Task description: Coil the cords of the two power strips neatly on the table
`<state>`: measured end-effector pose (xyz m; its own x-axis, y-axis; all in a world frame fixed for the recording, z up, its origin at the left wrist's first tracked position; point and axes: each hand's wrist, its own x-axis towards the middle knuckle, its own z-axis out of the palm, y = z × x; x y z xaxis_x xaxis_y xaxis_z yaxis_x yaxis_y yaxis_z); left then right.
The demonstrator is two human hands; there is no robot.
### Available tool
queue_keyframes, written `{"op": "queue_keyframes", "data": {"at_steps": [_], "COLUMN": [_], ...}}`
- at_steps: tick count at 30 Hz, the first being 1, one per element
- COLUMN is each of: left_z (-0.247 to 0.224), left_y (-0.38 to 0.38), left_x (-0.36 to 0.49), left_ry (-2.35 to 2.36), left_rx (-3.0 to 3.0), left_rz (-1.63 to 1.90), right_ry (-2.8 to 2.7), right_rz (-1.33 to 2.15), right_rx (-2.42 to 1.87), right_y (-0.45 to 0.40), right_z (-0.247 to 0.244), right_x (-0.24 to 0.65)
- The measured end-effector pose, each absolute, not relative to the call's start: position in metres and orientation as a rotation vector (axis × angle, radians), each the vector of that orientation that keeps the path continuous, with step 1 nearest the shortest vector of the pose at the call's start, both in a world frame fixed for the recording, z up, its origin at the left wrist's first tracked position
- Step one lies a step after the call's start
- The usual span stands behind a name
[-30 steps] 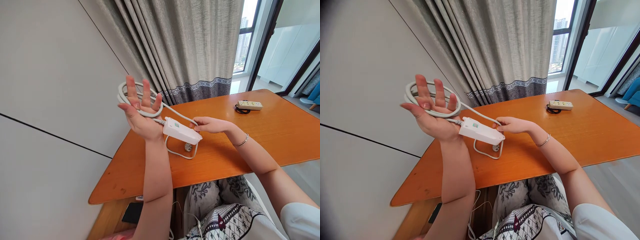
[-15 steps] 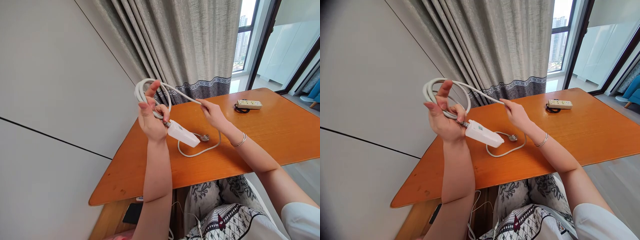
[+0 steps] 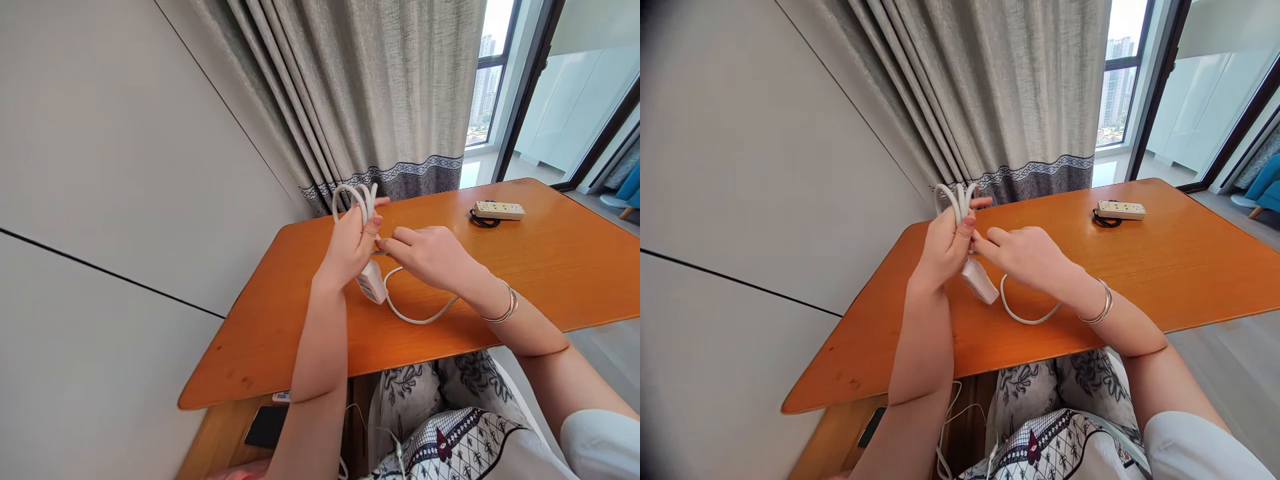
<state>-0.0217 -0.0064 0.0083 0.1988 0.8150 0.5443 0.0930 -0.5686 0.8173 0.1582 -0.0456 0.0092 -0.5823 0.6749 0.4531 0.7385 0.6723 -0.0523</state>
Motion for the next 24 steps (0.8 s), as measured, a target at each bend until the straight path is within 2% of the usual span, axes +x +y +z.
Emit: {"op": "queue_keyframes", "data": {"at_steps": [5,10,12,18,24], "left_z": [0.010,0.017,0.018,0.013,0.016], "left_y": [-0.006,-0.003,-0.004,-0.007,-0.008], "left_x": [-0.026,-0.030,-0.027,-0.013,-0.007], "left_ry": [0.825,0.752,0.698,0.482,0.481], "left_rx": [1.715,1.389,1.281,1.056,0.930], "left_rz": [1.319,1.337,1.228,0.938,0.952], "right_ry": [-2.186,-2.184,-2.079,-1.655,-1.526], "right_rz": [-0.010,0.577,0.735,0.736,1.214], "right_rx": [-1.200,-0.858,-0.711,-0.697,-0.664], "right_y": [-0.044,-0.042,-0.034,0.007,0.006], "right_z": [0.016,0.033,0.035,0.008,-0.001], "right_x": [0.194,0.224,0.219,0.182,0.173]}}
